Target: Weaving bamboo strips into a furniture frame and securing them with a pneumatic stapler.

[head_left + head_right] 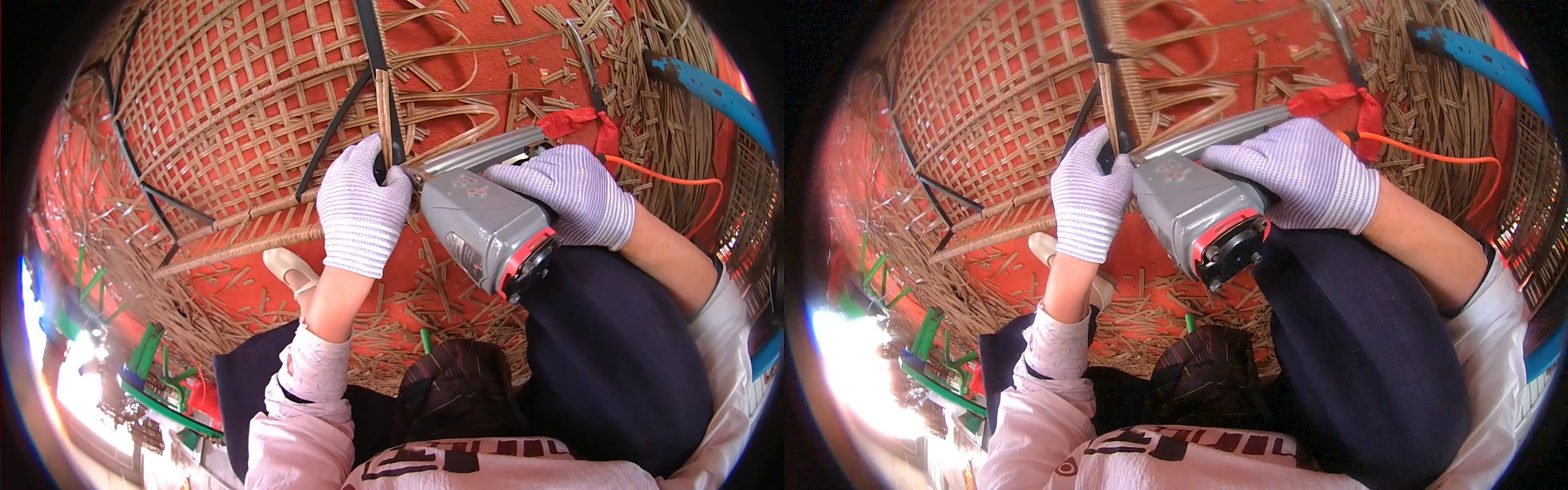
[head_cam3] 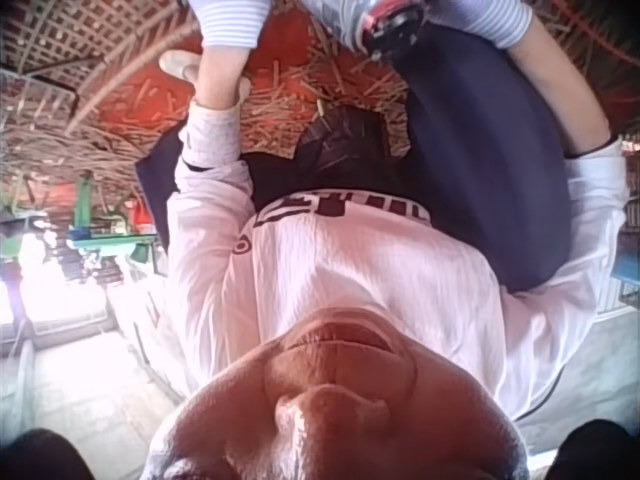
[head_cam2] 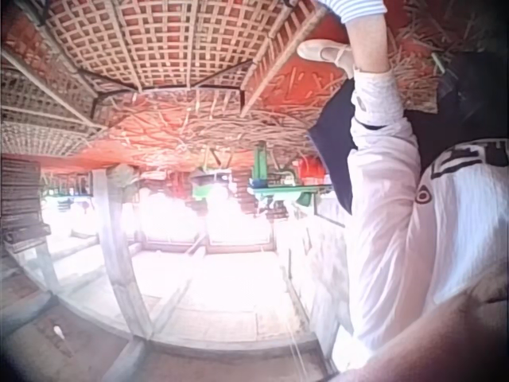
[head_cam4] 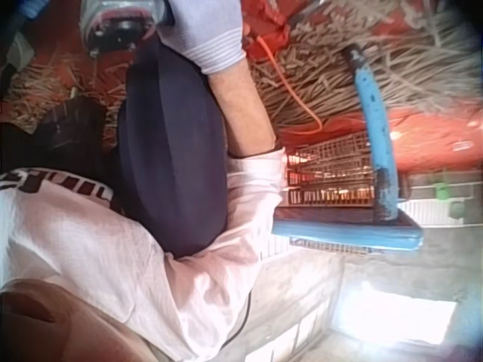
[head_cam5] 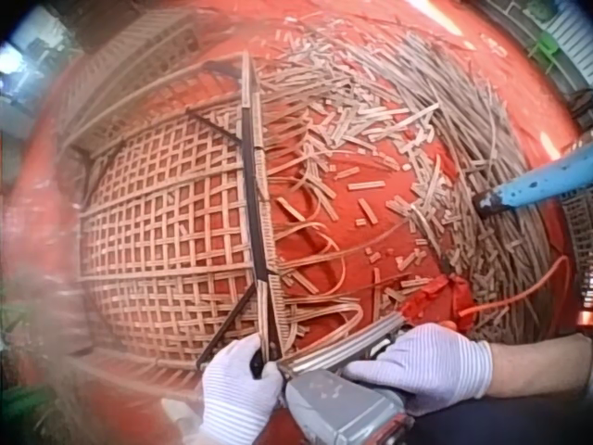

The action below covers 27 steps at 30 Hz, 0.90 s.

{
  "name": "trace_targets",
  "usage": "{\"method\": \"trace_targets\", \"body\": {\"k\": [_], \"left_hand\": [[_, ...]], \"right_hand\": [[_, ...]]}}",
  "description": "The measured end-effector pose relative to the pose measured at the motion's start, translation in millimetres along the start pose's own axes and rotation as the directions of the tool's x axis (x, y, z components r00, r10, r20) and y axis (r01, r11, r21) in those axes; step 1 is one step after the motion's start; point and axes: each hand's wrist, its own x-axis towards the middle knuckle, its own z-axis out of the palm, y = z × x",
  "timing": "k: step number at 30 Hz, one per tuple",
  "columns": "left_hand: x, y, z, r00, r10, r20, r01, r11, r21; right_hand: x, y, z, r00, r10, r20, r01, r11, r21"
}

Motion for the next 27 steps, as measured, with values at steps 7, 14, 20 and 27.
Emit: {"method": "trace_targets", "body": {"k": [7,14,20,27], "left_hand": [[1.2,-1.4,0.7,1.000,0.014,0.006,-0.014,1.000,-0.006],[0.3,-7.3,3.2,1.000,0.015,0.000,-0.015,1.000,0.018],[3.9,-9.9,-5.2,0.997,0.064,0.037,-0.063,0.998,-0.021],[5.0,-25.5,-21.3,0.985,0.059,0.162,-0.031,0.985,-0.167]], "right_hand": [[2.0,-4.7,0.2,0.999,0.038,0.008,-0.038,0.999,0.005],[7.3,-12.5,-3.3,0.994,0.104,0.023,-0.104,0.994,0.025],[12.6,-26.6,-7.2,0.975,0.210,0.067,-0.212,0.977,0.029],[18.9,-40.1,-11.3,0.947,0.290,0.138,-0.292,0.956,-0.004]]}}
